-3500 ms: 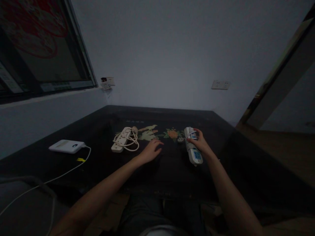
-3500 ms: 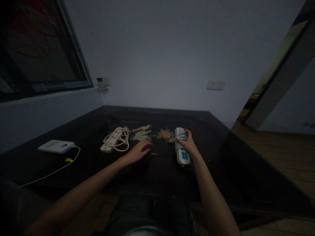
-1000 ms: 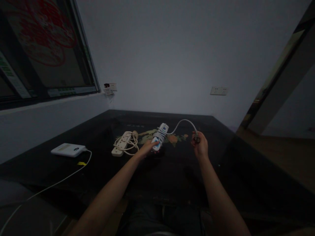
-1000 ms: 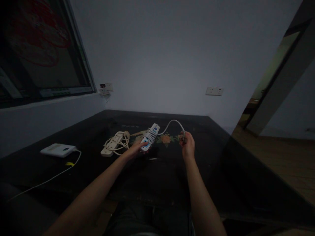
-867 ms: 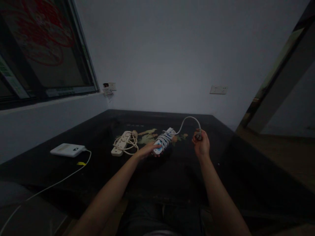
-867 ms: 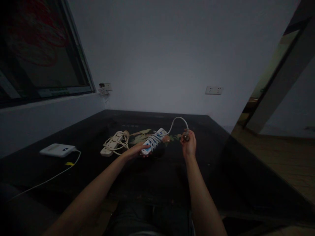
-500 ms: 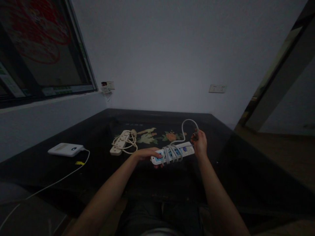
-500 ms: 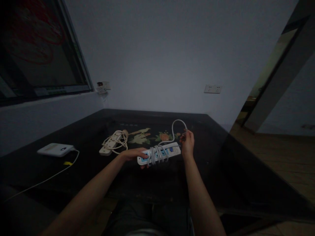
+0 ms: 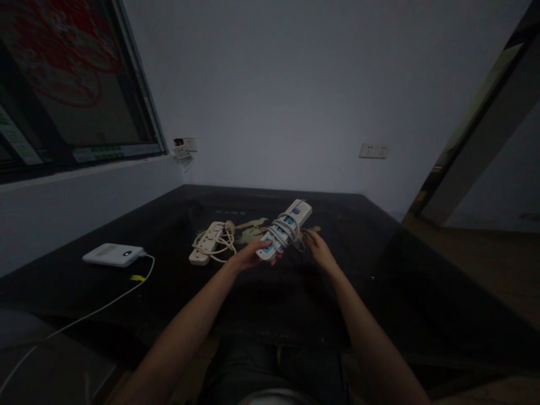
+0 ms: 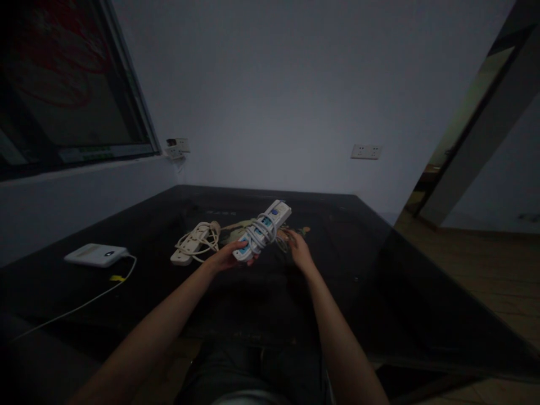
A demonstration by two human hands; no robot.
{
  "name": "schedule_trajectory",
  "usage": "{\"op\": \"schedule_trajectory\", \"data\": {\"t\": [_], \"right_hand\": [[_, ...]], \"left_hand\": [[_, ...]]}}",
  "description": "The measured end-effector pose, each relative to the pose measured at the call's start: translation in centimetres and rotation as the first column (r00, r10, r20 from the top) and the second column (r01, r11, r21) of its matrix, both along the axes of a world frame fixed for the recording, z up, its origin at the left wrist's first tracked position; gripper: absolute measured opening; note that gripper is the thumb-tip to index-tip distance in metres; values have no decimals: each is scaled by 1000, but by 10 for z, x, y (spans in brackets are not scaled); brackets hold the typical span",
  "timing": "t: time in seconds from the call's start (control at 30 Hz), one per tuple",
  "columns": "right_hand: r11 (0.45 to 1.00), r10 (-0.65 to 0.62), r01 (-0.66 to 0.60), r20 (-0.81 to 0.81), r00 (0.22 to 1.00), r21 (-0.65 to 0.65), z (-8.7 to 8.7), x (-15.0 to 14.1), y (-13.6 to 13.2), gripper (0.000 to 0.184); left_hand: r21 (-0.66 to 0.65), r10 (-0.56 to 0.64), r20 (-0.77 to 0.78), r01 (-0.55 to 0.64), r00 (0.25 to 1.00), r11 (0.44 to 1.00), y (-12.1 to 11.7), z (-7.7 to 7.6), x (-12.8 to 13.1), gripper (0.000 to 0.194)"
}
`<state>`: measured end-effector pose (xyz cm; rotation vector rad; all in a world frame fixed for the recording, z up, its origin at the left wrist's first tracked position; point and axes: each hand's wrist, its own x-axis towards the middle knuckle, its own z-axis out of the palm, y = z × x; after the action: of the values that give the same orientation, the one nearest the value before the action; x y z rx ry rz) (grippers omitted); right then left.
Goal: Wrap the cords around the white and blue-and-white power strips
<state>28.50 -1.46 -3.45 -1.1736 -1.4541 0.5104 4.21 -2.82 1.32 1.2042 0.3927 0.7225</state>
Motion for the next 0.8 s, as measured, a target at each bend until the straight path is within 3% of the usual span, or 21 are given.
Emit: {"op": "schedule_trajectory", "data": {"t": [0.2, 0.4, 0.47, 0.63, 0.8], "right_hand": [[1000, -10, 6, 209, 978, 20, -10, -13, 0, 21], [995, -100, 95, 313, 944, 33, -8, -11, -7, 18], [995, -100, 93, 328, 939, 38, -4, -7, -9, 18], [999, -2, -11, 329, 944, 39, 10, -1, -14, 23], [991, 105, -121, 258, 960, 47, 25, 0, -21, 28]], "left_hand": [[14, -63, 20, 63, 998, 998, 3, -9, 1, 46], [28, -10, 43, 9, 999, 1000, 4, -6, 1, 45], [41, 35, 49, -38, 998, 998, 5, -3, 1, 44], [167, 314, -91, -296, 945, 940, 17, -7, 3, 46], [248, 400, -201, -349, 894, 904, 30, -22, 4, 40]]}}
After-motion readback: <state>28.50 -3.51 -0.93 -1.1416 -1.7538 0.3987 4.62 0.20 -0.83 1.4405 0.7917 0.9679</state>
